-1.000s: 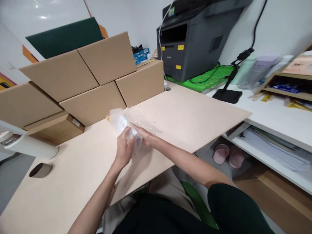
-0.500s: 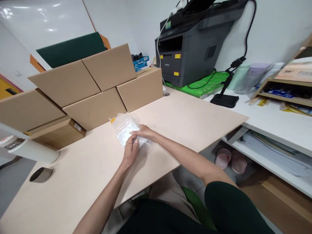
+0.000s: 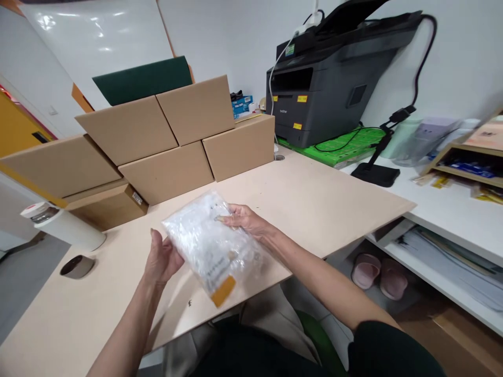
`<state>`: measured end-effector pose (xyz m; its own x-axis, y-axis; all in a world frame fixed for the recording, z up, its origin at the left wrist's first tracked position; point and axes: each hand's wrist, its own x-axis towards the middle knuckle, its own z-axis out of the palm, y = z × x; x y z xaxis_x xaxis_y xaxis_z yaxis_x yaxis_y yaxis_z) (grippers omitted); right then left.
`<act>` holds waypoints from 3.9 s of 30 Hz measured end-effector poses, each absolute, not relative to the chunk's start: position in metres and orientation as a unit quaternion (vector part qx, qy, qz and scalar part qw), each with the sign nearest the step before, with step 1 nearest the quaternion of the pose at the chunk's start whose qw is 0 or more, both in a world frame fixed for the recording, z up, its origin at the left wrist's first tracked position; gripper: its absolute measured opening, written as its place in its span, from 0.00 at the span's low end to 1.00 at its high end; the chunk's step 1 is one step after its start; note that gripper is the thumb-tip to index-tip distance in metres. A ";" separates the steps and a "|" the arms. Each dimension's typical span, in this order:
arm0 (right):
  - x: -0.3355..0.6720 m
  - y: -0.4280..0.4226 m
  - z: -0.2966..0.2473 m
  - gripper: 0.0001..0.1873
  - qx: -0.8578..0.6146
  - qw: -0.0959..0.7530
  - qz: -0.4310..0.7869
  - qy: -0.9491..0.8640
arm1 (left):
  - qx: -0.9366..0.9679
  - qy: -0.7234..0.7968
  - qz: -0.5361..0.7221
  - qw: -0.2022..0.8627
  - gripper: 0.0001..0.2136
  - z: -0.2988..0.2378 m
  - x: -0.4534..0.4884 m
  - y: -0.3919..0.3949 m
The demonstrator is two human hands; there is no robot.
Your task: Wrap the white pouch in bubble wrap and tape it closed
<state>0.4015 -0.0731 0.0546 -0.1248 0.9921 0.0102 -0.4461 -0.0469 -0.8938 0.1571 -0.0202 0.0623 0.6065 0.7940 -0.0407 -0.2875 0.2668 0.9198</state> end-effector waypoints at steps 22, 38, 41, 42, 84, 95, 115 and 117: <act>0.399 0.006 -0.023 0.37 -0.547 0.262 0.107 -0.788 | 0.886 0.428 0.172 0.040 0.28 -0.009 0.177 0.029; 0.401 0.005 -0.022 0.38 -0.554 0.251 0.144 -0.781 | 0.893 0.439 0.072 0.066 0.32 0.005 0.177 0.032; 0.399 0.005 -0.022 0.39 -0.560 0.250 0.147 -0.776 | 0.891 0.441 0.076 0.073 0.33 0.001 0.177 0.034; 0.398 0.006 -0.021 0.40 -0.563 0.252 0.150 -0.772 | 0.890 0.443 0.078 0.075 0.32 0.000 0.177 0.035; 0.418 -0.019 0.002 0.09 -0.477 0.588 0.383 -0.529 | 0.557 0.428 0.597 0.387 0.24 0.011 0.164 -0.034; 0.416 -0.030 0.023 0.17 -0.385 0.705 0.440 -0.401 | 0.434 0.558 0.598 0.379 0.37 0.000 0.117 -0.053; 0.464 -0.031 0.017 0.17 -0.585 0.511 0.385 -0.499 | 0.527 0.716 0.457 -0.033 0.33 -0.003 0.034 -0.109; 0.470 -0.033 0.013 0.18 -0.624 0.446 0.366 -0.527 | 0.576 0.671 0.451 -0.118 0.24 0.002 0.043 -0.108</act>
<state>0.4697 -0.0329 0.0130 0.1760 0.9843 0.0130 0.3308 -0.0467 -0.9425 0.0434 -0.1079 0.0017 -0.3078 0.6681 0.6774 0.8801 -0.0707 0.4696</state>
